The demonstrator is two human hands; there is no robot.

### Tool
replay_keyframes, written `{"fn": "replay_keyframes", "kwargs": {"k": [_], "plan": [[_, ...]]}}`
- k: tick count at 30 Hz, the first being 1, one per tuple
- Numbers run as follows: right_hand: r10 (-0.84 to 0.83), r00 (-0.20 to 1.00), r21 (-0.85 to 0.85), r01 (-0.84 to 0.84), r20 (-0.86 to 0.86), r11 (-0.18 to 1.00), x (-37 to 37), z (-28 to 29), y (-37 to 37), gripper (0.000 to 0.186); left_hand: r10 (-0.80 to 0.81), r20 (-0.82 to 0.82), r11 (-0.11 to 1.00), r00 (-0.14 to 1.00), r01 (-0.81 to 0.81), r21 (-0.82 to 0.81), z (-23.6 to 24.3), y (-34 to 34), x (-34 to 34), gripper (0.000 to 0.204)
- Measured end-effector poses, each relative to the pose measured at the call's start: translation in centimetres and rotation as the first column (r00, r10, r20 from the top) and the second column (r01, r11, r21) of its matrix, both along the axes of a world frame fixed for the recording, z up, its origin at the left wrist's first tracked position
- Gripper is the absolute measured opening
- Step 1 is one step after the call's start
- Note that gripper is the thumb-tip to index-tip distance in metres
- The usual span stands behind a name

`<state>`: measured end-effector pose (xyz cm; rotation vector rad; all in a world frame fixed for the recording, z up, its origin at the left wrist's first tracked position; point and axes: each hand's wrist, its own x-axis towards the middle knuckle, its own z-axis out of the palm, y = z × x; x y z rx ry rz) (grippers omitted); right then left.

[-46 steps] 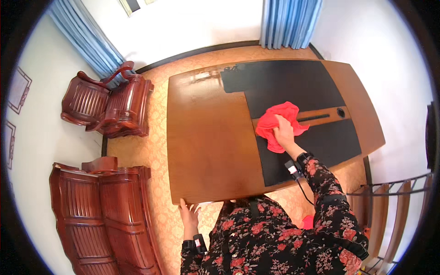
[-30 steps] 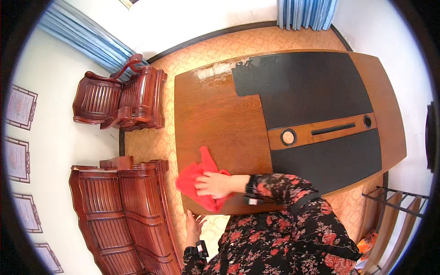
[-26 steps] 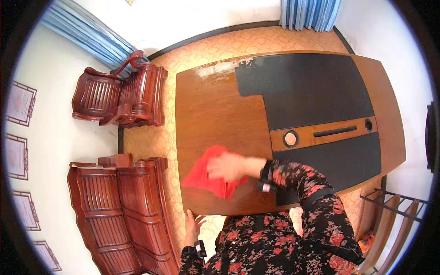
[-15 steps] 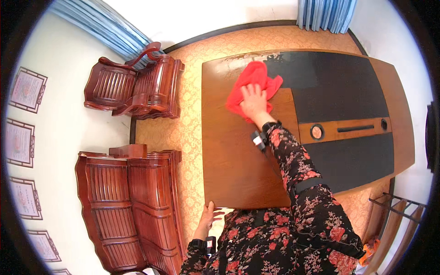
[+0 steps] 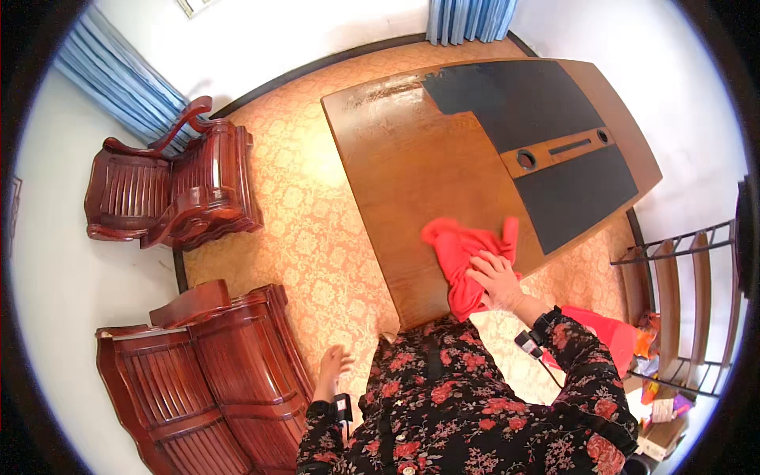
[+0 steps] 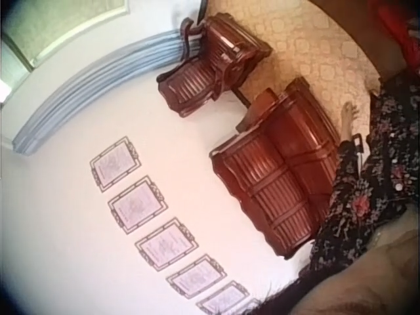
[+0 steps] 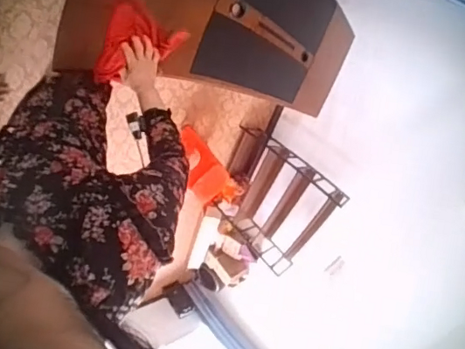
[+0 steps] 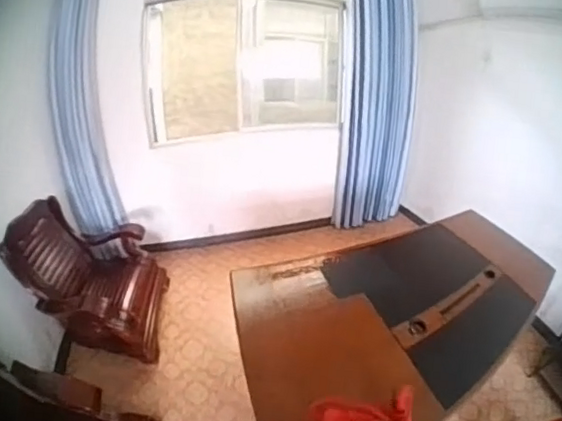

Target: Cleaning a large wooden table using a red cloth.

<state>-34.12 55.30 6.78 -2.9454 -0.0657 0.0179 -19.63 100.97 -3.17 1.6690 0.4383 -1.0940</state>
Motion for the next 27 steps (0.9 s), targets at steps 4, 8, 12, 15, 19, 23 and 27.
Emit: {"fn": "replay_keyframes", "kwargs": {"k": [4,8,12,15,19,23,27], "plan": [[-0.142,0.99,0.002,0.142,0.019,0.99,3.6,2.4,4.9,0.074,0.197,-0.109,0.953,0.974,-0.164,0.255,-6.3,14.0,-4.5,0.037],[-0.057,0.998,-0.007,0.057,-0.013,0.998,10.3,2.2,7.1,0.073,-0.147,-0.237,0.982,0.96,0.17,0.08,-10.7,21.5,-8.0,0.028],[0.039,0.998,-0.014,-0.038,0.048,0.999,16.8,1.9,5.6,0.072,-0.027,-0.493,0.966,0.87,-0.105,-0.238,-10.7,23.4,-4.8,0.03],[-0.004,0.997,-0.014,0.005,0.075,1.0,21.6,1.4,3.3,0.072,0.121,-0.179,0.984,0.976,-0.094,0.153,-8.5,18.4,2.3,0.025],[-0.286,0.946,-0.03,0.294,0.151,0.955,29.8,-0.1,-2.5,0.07,-0.096,0.061,0.953,0.994,0.074,0.295,-0.1,9.9,12.3,0.03],[-0.686,0.72,0.009,0.689,0.106,0.724,40.3,0.3,-8.2,0.063,-0.298,0.092,0.916,0.95,0.257,0.309,2.1,7.2,20.2,0.027],[-0.826,0.553,0.042,0.828,0.108,0.559,46.8,0.6,-12.5,0.064,-0.388,0.119,0.89,0.914,0.338,0.307,3.3,5.1,28.5,0.028]]}}
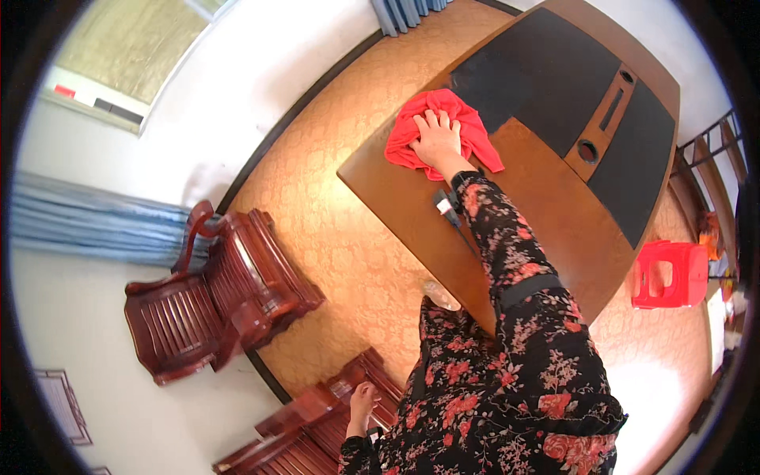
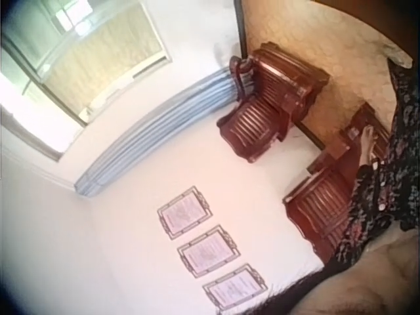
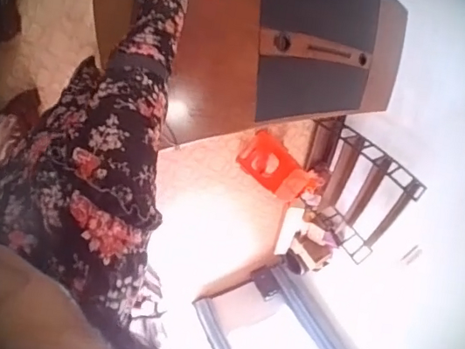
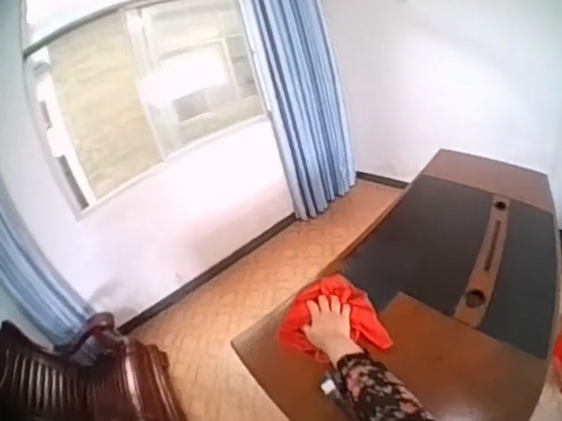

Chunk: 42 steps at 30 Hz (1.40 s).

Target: Cleaning a large wooden table using a red cloth.

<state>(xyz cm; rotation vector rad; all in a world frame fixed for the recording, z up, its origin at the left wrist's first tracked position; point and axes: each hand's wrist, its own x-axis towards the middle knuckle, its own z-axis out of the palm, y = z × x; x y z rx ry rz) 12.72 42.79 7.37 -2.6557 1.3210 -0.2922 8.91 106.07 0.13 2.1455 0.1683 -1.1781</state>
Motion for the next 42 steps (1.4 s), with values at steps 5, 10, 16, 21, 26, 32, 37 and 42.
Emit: {"fn": "replay_keyframes", "kwargs": {"k": [5,10,16,21,26,32,37,42], "plan": [[-0.038,0.997,0.015,0.039,-0.061,0.999,4.9,0.4,-0.6,0.059,-0.013,-0.042,0.999,0.999,0.011,-0.043,-1.4,-2.3,7.9,0.031],[0.588,0.799,-0.107,-0.578,0.125,0.809,1.6,-2.1,6.0,0.062,-0.148,-0.154,0.988,0.977,0.138,-0.075,-3.4,-3.7,16.1,0.033],[0.037,0.999,0.125,-0.035,-0.011,0.991,-11.6,5.1,6.7,0.039,-0.286,-0.311,0.958,0.907,0.28,-0.064,-10.8,1.3,30.3,0.026],[-0.906,0.416,-0.134,0.896,-0.078,0.423,-24.5,-1.5,8.3,0.058,-0.309,-0.25,0.949,0.918,0.28,-0.143,-13.1,-4.2,42.0,0.02],[-0.987,0.075,-0.143,0.985,-0.144,0.096,-16.8,-2.0,15.0,0.058,-0.479,-0.03,0.874,0.877,0.474,-0.103,-5.3,-14.7,52.0,0.033],[-0.714,0.684,-0.127,0.729,0.149,0.672,1.6,-1.4,17.3,0.052,-0.706,-0.05,0.707,0.706,0.707,-0.006,-7.0,-21.9,58.0,0.026],[-0.604,0.797,-0.053,0.604,0.018,0.795,4.0,-1.6,14.9,0.058,-0.77,-0.154,0.638,0.619,0.748,-0.183,-9.9,-31.5,56.3,0.026],[-0.668,0.742,-0.094,0.67,0.053,0.736,2.1,-1.7,9.2,0.055,-0.912,-0.134,0.404,0.388,0.907,-0.122,-9.2,-40.9,56.9,0.031]]}}
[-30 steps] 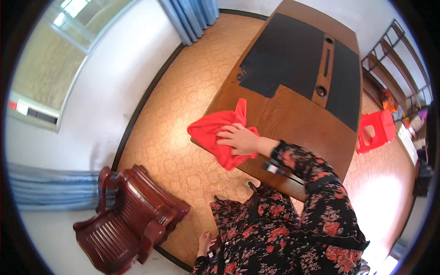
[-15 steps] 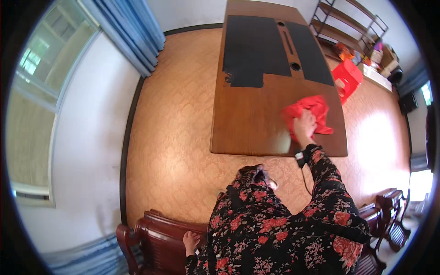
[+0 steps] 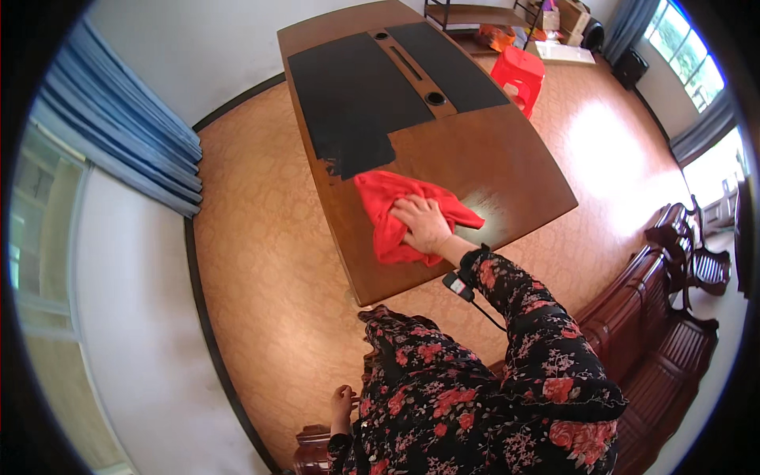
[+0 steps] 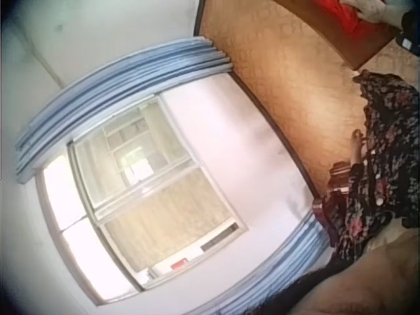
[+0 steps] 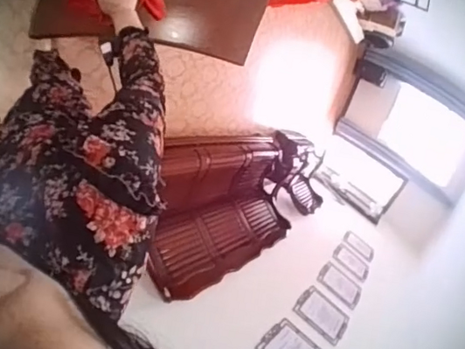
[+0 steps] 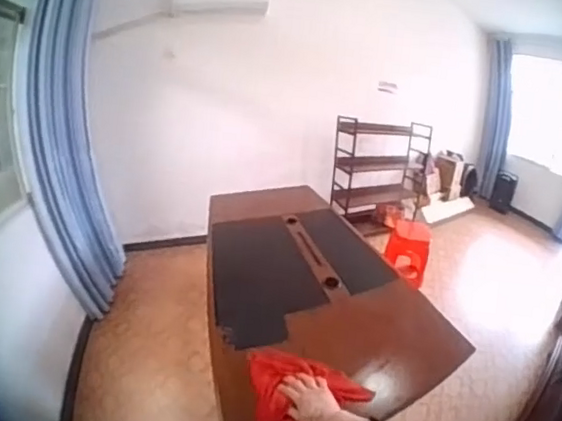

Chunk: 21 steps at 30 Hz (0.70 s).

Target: Cleaning a large wooden table using a red cloth.

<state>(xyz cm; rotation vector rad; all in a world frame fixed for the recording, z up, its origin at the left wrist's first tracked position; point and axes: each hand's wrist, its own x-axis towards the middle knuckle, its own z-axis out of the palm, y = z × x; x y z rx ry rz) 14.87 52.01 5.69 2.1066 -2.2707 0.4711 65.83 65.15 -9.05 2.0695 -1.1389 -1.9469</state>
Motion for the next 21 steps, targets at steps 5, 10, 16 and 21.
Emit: {"fn": "replay_keyframes", "kwargs": {"k": [5,10,16,21], "plan": [[-0.477,0.877,-0.068,0.481,0.063,0.874,-5.3,-1.3,-8.5,0.056,-0.036,0.067,0.999,0.997,0.037,-0.014,0.5,-8.2,2.8,0.034],[-0.727,0.674,-0.05,0.737,0.127,0.674,-9.8,-0.4,-15.2,0.057,-0.176,0.127,0.975,0.976,0.156,0.156,-0.3,-12.3,8.3,0.034],[-0.706,0.698,-0.078,0.715,0.116,0.694,-11.3,-0.8,-16.2,0.057,-0.25,0.138,0.959,0.958,0.225,0.172,0.6,-21.0,10.9,0.034],[-0.662,0.748,-0.088,0.663,0.039,0.743,-12.5,-1.1,-11.8,0.058,-0.303,0.223,0.952,0.926,0.302,0.041,7.9,-31.0,4.2,0.036]]}}
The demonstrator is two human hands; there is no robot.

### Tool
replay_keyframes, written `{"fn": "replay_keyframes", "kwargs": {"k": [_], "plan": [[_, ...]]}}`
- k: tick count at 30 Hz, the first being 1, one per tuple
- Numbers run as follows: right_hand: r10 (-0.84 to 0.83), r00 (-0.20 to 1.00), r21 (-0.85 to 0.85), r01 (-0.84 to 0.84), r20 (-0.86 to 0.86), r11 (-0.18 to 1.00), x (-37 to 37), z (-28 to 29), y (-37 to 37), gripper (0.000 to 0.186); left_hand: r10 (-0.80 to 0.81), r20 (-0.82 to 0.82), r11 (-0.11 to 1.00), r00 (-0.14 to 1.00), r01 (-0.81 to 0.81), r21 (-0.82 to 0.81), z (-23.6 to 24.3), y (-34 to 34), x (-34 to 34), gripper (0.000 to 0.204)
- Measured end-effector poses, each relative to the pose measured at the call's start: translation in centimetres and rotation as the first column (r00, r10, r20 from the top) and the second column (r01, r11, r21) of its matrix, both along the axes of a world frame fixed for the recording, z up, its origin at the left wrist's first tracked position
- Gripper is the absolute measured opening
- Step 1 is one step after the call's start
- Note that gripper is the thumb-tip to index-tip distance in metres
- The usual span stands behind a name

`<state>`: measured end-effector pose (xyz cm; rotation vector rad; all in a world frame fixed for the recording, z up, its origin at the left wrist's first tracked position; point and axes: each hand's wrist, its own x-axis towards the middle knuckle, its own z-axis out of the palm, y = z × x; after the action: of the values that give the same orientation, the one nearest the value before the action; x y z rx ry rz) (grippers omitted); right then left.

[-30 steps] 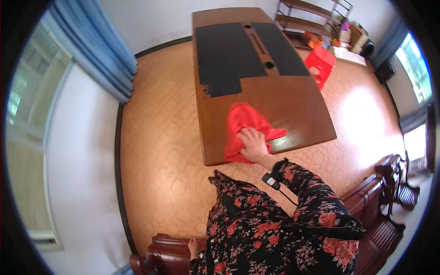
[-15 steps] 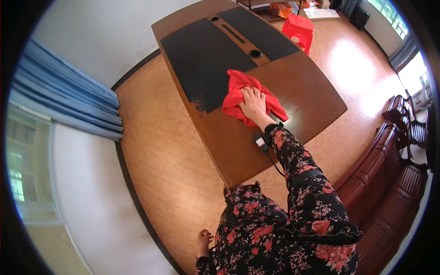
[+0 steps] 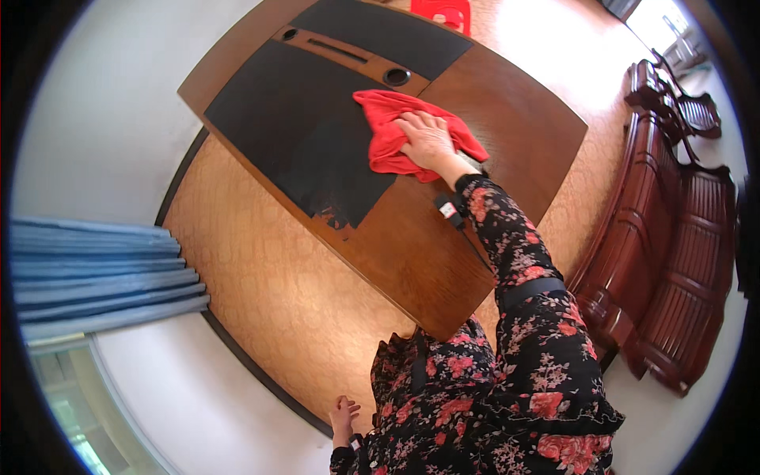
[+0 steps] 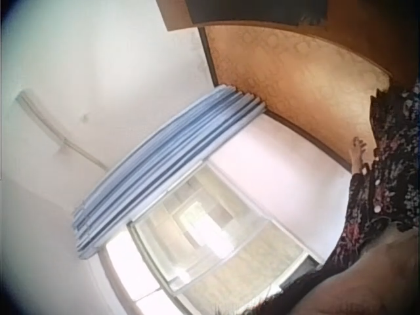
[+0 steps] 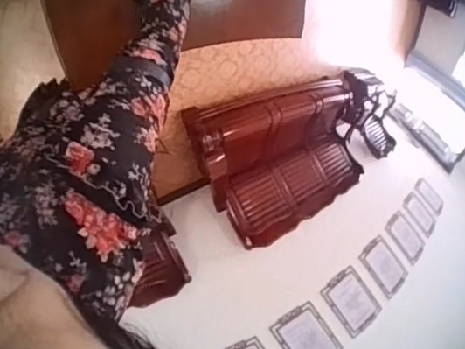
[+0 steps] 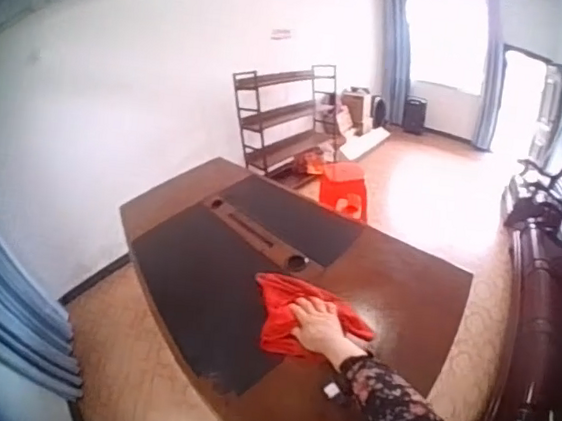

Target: Cleaning a large wooden table using a red cloth.

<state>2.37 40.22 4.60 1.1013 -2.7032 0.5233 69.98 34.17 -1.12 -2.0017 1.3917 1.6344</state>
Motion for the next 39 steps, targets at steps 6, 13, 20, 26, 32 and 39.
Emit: {"fn": "replay_keyframes", "kwargs": {"k": [6,13,20,26,32,39], "plan": [[-0.576,0.817,0.08,0.575,-0.003,0.814,-2.4,-2.5,10.3,0.061,-0.196,-0.003,0.973,0.981,0.195,0.126,-1.4,-8.5,-3.4,0.042],[-0.126,0.992,0.206,0.126,-0.01,0.97,6.9,-2.5,9.1,0.063,-0.56,0.098,0.823,0.823,0.539,0.178,-3.6,-15.9,-10.6,0.039],[-0.166,0.969,0.161,0.137,0.184,0.977,13.4,1.1,9.4,0.057,-0.357,-0.043,0.912,0.933,0.359,0.198,-4.5,-23.4,-18.7,0.039],[-0.498,0.866,0.226,0.475,0.055,0.851,10.4,0.2,8.8,0.057,-0.384,-0.06,0.903,0.922,0.388,0.185,-4.6,-23.4,-21.6,0.038],[-0.561,0.827,0.219,0.541,0.039,0.812,3.7,-0.5,9.2,0.062,-0.543,0.02,0.825,0.84,0.528,0.202,-2.4,-22.2,-20.7,0.034],[-0.753,0.649,0.135,0.741,0.107,0.658,-7.7,2.1,8.4,0.062,-0.728,0.099,0.68,0.678,0.697,0.226,1.3,-24.4,-22.8,0.031]]}}
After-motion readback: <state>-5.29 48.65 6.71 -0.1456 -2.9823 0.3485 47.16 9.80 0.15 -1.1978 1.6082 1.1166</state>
